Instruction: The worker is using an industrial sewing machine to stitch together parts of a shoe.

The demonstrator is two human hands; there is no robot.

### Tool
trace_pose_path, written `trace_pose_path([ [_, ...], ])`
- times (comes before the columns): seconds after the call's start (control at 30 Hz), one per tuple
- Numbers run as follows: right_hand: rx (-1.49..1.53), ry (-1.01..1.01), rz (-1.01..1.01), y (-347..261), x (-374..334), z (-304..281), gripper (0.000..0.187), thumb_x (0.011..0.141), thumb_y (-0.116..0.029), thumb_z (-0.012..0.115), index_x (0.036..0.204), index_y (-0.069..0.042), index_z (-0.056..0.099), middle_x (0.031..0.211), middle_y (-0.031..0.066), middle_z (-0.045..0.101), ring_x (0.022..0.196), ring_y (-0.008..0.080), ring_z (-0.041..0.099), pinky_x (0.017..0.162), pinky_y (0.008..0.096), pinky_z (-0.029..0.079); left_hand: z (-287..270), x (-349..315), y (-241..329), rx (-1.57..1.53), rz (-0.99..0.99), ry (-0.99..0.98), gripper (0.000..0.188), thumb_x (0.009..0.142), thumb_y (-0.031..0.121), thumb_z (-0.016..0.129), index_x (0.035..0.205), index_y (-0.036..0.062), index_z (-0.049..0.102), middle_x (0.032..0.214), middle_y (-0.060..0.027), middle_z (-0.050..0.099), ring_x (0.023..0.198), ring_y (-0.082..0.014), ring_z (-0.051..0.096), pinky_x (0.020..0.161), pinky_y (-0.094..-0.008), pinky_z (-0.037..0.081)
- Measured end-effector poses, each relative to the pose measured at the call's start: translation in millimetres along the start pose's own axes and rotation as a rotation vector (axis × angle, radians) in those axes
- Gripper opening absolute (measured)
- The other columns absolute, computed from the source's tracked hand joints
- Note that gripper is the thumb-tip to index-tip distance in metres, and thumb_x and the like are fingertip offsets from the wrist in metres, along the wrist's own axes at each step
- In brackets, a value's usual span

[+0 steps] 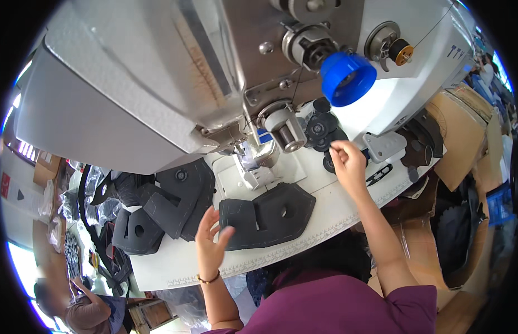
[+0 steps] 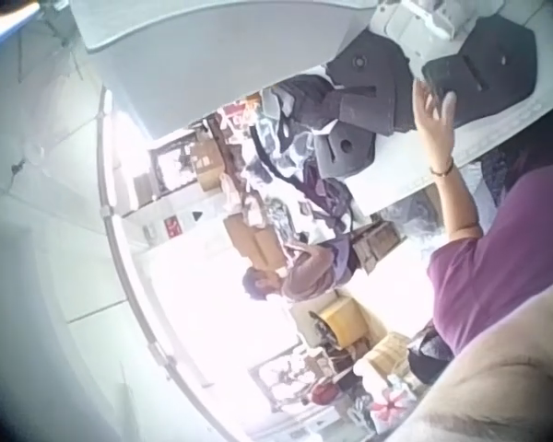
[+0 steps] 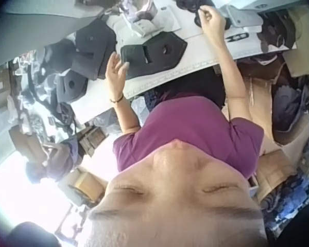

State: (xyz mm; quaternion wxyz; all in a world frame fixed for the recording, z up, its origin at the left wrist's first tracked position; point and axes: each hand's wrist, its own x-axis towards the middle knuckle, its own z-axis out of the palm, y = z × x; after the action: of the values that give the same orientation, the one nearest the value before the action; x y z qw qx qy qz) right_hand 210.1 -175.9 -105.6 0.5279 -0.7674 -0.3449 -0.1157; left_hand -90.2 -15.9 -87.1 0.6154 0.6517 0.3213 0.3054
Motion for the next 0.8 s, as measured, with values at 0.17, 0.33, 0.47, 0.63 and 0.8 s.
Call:
trace_pose_path([
  [0.17,-0.373,0.025,-0.043,21,39,34,0.038,0.074,-0.019,0.068,0.102,0.002,0.055,0.094,0.0157,0.053,0.086,0.0302,0.053,0.075,0.0367,0.043,23,-14,-6,0.918,0.228,-0.088,0.093,0.060,0.035,0.078,0.129,-0.0065,0.031,0.125,-0.0285,0.038,0.118,-0.0403,0.035,0.097,-0.0421,0.030],
  [0.33,-0.377,-0.035,0.124,14,40,40,0.038,0.070,-0.017,0.071,0.101,-0.003,0.055,0.096,0.0138,0.054,0.095,0.0325,0.050,0.079,0.0401,0.042,33,-23,-8,0.982,0.207,-0.057,0.087,0.063,0.036,0.075,0.126,-0.0066,0.035,0.129,-0.0320,0.032,0.119,-0.0434,0.033,0.098,-0.0441,0.028],
  [0.47,0.104,-0.092,0.281,11,40,30,0.032,0.072,0.000,0.065,0.101,-0.004,0.054,0.084,0.0101,0.059,0.066,0.0162,0.059,0.056,0.0292,0.046,36,-25,-8,1.002,0.225,-0.047,0.081,0.064,0.033,0.075,0.124,-0.0071,0.039,0.128,-0.0323,0.033,0.118,-0.0442,0.033,0.098,-0.0444,0.028],
  [0.63,0.704,-0.180,0.468,-15,35,9,0.033,0.077,0.004,0.059,0.109,0.006,0.050,0.082,0.0085,0.060,0.065,0.0109,0.060,0.060,0.0211,0.052,37,-28,-13,1.026,0.268,-0.044,0.079,0.061,0.031,0.077,0.123,-0.0038,0.041,0.128,-0.0297,0.036,0.117,-0.0428,0.035,0.096,-0.0452,0.030],
  [0.8,0.679,-0.233,0.390,-39,31,-11,0.028,0.076,0.001,0.061,0.103,0.006,0.053,0.082,0.0081,0.061,0.067,0.0100,0.060,0.061,0.0212,0.050,39,-24,-4,1.025,0.231,0.032,0.085,0.057,0.028,0.079,0.126,0.0000,0.039,0.126,-0.0252,0.039,0.113,-0.0398,0.038,0.094,-0.0450,0.032],
])
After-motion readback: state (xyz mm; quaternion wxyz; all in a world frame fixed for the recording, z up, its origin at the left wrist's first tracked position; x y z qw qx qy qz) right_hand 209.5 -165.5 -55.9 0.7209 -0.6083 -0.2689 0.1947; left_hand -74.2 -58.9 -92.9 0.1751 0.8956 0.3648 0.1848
